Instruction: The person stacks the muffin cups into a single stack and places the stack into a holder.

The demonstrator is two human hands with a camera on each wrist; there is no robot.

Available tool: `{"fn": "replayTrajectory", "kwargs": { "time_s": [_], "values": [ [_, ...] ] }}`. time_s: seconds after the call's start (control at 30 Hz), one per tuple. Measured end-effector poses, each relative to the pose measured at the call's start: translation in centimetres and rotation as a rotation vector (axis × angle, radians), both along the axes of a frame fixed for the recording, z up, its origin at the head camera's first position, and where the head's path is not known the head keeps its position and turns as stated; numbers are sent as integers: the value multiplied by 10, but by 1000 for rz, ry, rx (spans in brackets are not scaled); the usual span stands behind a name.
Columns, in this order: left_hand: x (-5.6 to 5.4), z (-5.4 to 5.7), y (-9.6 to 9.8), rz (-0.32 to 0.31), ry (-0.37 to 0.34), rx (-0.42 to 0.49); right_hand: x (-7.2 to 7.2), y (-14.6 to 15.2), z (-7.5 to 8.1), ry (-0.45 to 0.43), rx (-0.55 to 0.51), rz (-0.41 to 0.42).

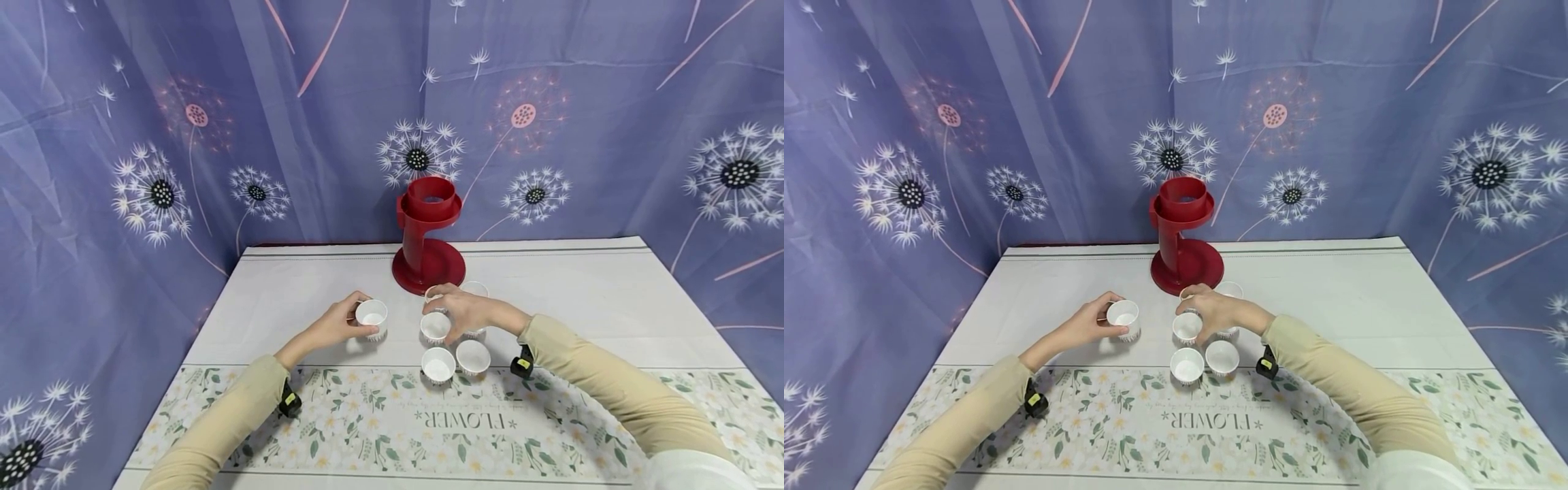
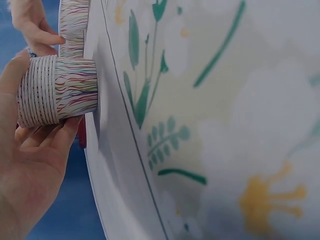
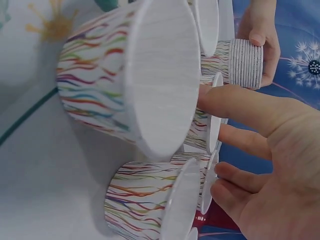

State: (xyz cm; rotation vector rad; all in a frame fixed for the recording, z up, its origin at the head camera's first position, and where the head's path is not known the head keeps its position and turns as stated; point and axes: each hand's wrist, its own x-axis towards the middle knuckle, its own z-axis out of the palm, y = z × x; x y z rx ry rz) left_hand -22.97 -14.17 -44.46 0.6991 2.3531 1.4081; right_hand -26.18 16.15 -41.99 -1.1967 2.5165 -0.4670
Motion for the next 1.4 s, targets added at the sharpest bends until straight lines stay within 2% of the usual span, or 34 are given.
{"fn": "replayTrajectory", "kwargs": {
  "time_s": [0.13,0.37,0.67,1.07,1.17,1.4],
  "values": [
    [1,5,0,-10,6,-3,1,1,4,15,-42,-1],
    [2,9,0,-9,16,-6,-3,1,6,67,-183,-11],
    [2,9,0,-3,17,-9,-7,-1,4,-52,-316,-49],
    [4,11,1,-3,25,-16,-5,-7,3,-36,-422,-107],
    [3,9,1,-4,23,-25,-5,-10,5,-42,-436,-108],
    [-12,-18,-2,0,23,-20,-6,-15,4,-122,-467,-112]
  ]
}}
